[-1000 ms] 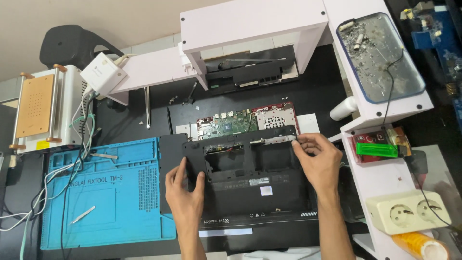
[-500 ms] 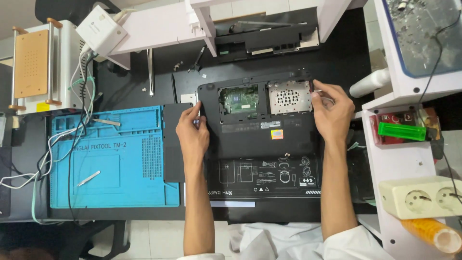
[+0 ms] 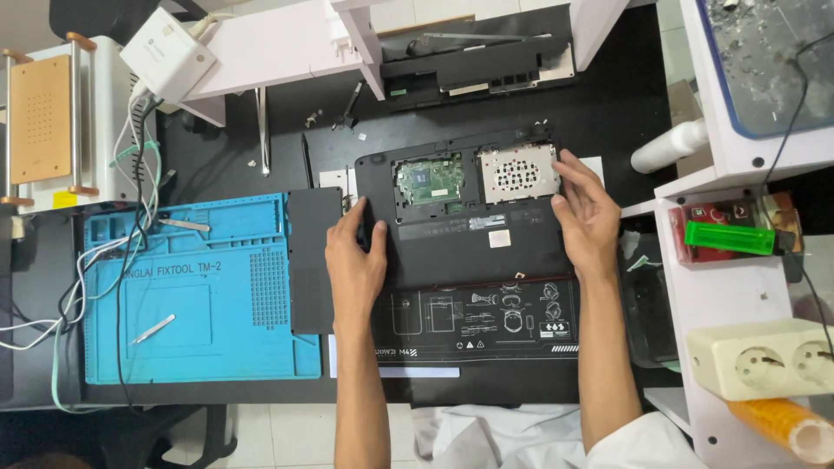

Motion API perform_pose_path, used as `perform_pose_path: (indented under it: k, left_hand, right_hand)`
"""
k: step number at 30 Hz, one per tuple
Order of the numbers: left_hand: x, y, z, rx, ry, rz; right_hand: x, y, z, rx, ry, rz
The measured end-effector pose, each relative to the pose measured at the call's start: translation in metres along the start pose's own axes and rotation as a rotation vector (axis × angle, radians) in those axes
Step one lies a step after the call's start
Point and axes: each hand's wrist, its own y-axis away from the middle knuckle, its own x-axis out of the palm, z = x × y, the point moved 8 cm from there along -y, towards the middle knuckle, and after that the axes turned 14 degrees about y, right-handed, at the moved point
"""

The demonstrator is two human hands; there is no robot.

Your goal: The person works on a partially disassembled laptop on a repair mat, using a screwdriver to unscrew components near the battery and motherboard. They reposition the laptop chassis, adjust internal parts by hand, and lift the laptop to reorient it on the bench.

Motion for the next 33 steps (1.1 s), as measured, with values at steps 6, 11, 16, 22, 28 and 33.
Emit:
perform_pose_path:
  k: [6,11,16,22,28,33]
  left_hand:
    - [0.009,0.009,-0.017,0.084,-0.052,0.009]
    - [0.002,0.005,-0.033,0.001,-0.111,-0.007]
    - [0.002,0.0,-0.026,-0.031,-0.13,-0.001]
    - [0.007,-0.003,-0.025,0.0,-0.127,-0.002]
    - [0.008,0.0,-0.023,0.014,-0.188,0.014]
    - [0.012,0.006,-0.018,0.044,-0.215,0.028]
  right_hand:
    - [0.001,0.0,0.011,-0.044,-0.235,0.093]
    - [-0.004,-0.005,0.021,0.01,-0.206,0.083]
    - [-0.001,-0.01,0.024,0.059,-0.202,0.134]
    - [0.002,-0.011,0.023,0.06,-0.166,0.142]
    - [0.003,-0.006,0.018,0.073,-0.146,0.13]
    - [0.003,0.001,0.01,0.057,-0.138,0.122]
